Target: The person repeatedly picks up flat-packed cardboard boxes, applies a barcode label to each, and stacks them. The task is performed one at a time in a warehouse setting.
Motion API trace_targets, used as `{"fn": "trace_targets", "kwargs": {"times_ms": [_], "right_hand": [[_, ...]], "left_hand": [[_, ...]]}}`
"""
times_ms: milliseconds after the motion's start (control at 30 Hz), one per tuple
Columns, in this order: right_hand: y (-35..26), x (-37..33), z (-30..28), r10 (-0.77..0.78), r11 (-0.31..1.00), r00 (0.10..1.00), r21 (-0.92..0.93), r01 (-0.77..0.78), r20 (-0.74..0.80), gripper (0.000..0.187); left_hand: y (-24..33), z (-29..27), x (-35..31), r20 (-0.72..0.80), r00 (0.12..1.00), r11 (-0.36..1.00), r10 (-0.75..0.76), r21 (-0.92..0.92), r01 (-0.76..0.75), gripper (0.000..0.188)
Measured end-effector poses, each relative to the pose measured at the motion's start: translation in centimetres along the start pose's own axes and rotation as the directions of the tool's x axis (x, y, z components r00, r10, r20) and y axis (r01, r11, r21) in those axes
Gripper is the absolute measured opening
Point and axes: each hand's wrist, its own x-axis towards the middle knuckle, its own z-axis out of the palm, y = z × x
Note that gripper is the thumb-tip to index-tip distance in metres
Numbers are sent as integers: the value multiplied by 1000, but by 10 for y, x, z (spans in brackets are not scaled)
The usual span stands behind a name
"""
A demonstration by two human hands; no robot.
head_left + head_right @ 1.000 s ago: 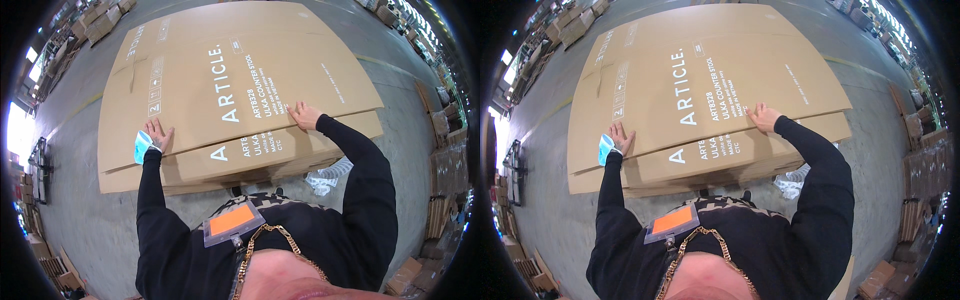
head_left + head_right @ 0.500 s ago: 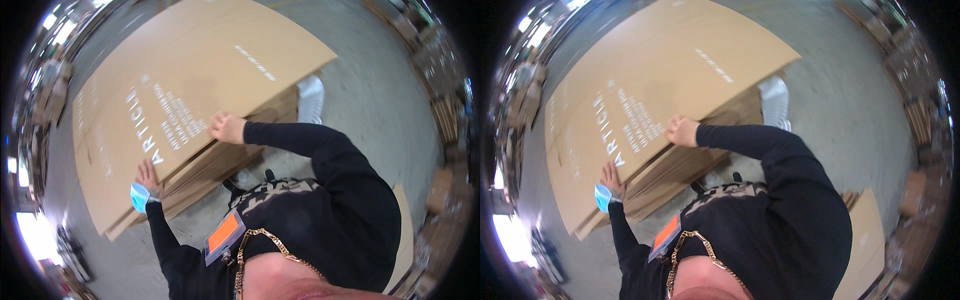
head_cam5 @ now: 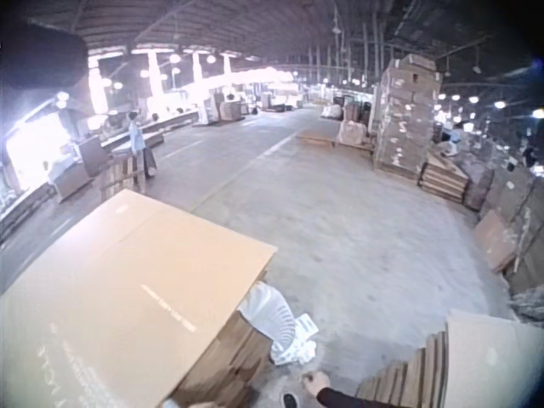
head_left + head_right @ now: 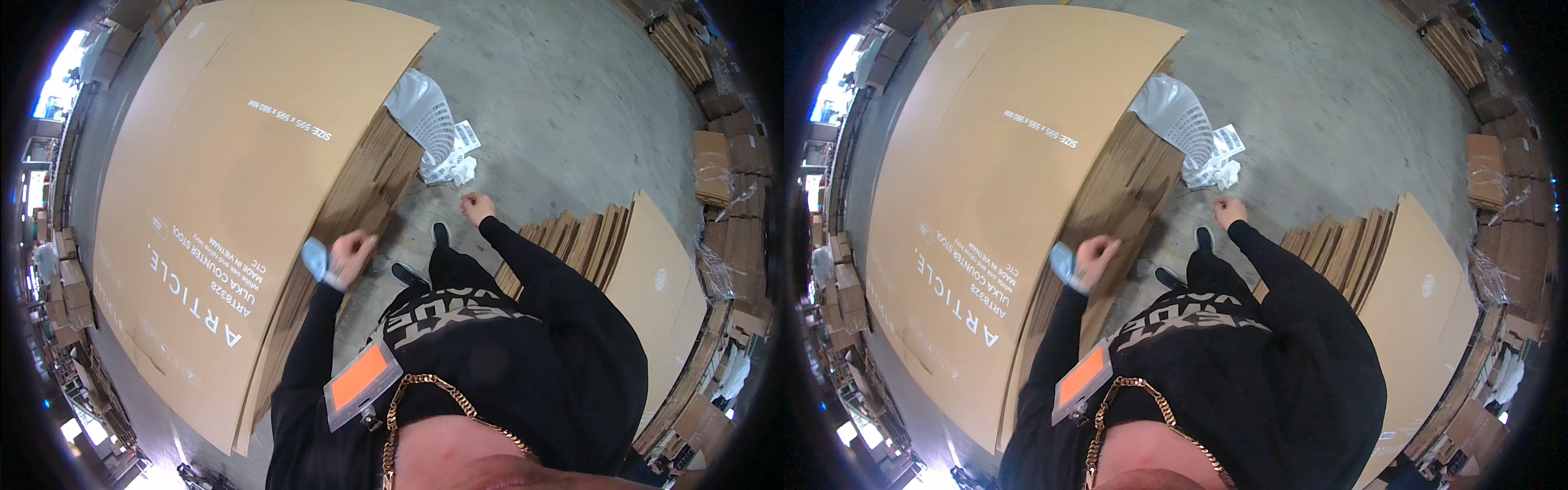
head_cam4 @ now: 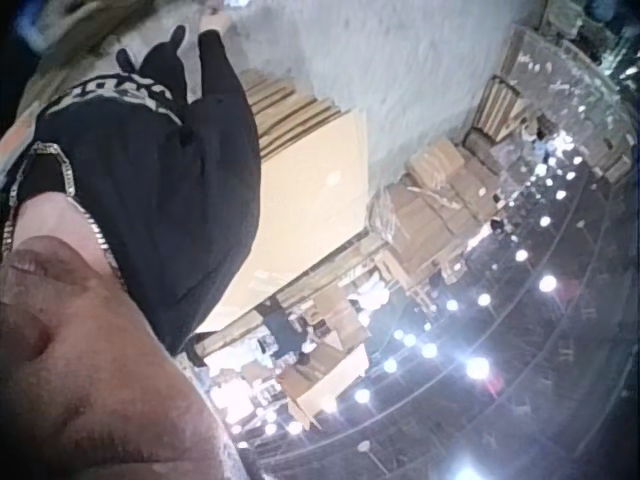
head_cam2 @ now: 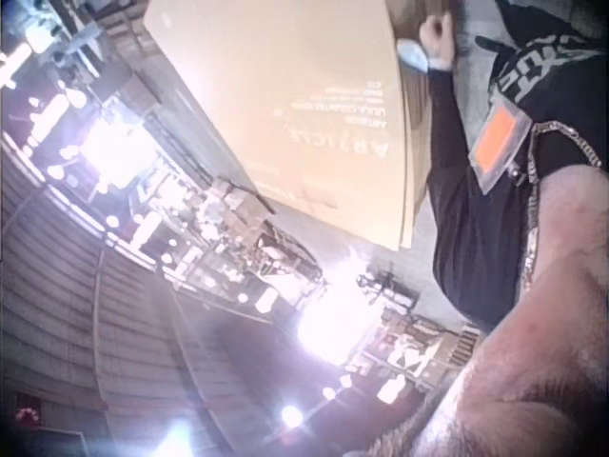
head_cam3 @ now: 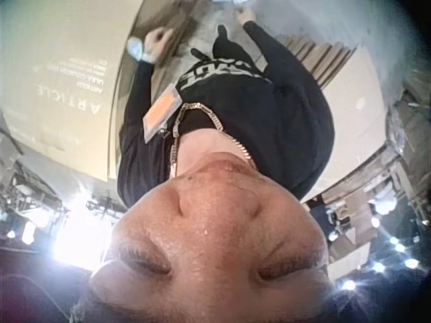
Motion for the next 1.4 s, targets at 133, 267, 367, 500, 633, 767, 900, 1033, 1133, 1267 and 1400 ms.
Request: {"fn": "trace_targets", "kwargs": {"times_ms": [133, 267, 367, 500, 633, 767, 900, 1033, 1133, 1267, 1400], "right_hand": [[-32, 35, -16, -3, 949, 999, 315, -8, 33, 22], [-42, 78, -16, -198, 912, 980, 362, 194, -26, 19], [-54, 108, -23, -257, 911, 966, 339, 233, 28, 19], [-70, 146, -49, -369, 910, 924, 242, 337, 102, 20], [-74, 175, -71, -562, 827, 817, 126, 549, 128, 21], [-96, 198, -77, -774, 626, 611, 57, 778, 166, 21], [-103, 218, -67, -877, 414, 399, -1, 910, 268, 22], [-99, 227, -54, -885, 337, 305, 34, 941, 352, 24], [-94, 229, -49, -868, 311, 270, 31, 950, 418, 25], [-96, 229, -46, -876, 229, 199, 14, 973, 440, 22], [-96, 231, -43, -891, 147, 140, -17, 989, 431, 23]], "left_hand": [[-38, 82, 137, -154, 988, 989, 1, -149, -24, 29], [-19, 133, 245, -38, 764, 512, -644, -763, 394, 43], [-15, 151, 290, -34, 696, 275, -718, -932, 238, 45], [-21, 174, 335, -174, 545, 185, -820, -982, -35, 49], [-38, 182, 348, -313, 425, 373, -849, -926, 64, 34], [-60, 181, 344, -558, 515, 690, -651, -718, 96, 17], [-51, 183, 334, -452, 571, 618, -686, -775, 130, 18], [-44, 184, 319, -334, 586, 505, -738, -850, 152, 21], [-36, 184, 310, -234, 568, 372, -789, -918, 139, 25], [-29, 179, 307, -190, 545, 317, -816, -937, 147, 27], [-25, 173, 308, -153, 557, 292, -816, -941, 169, 26]]}}
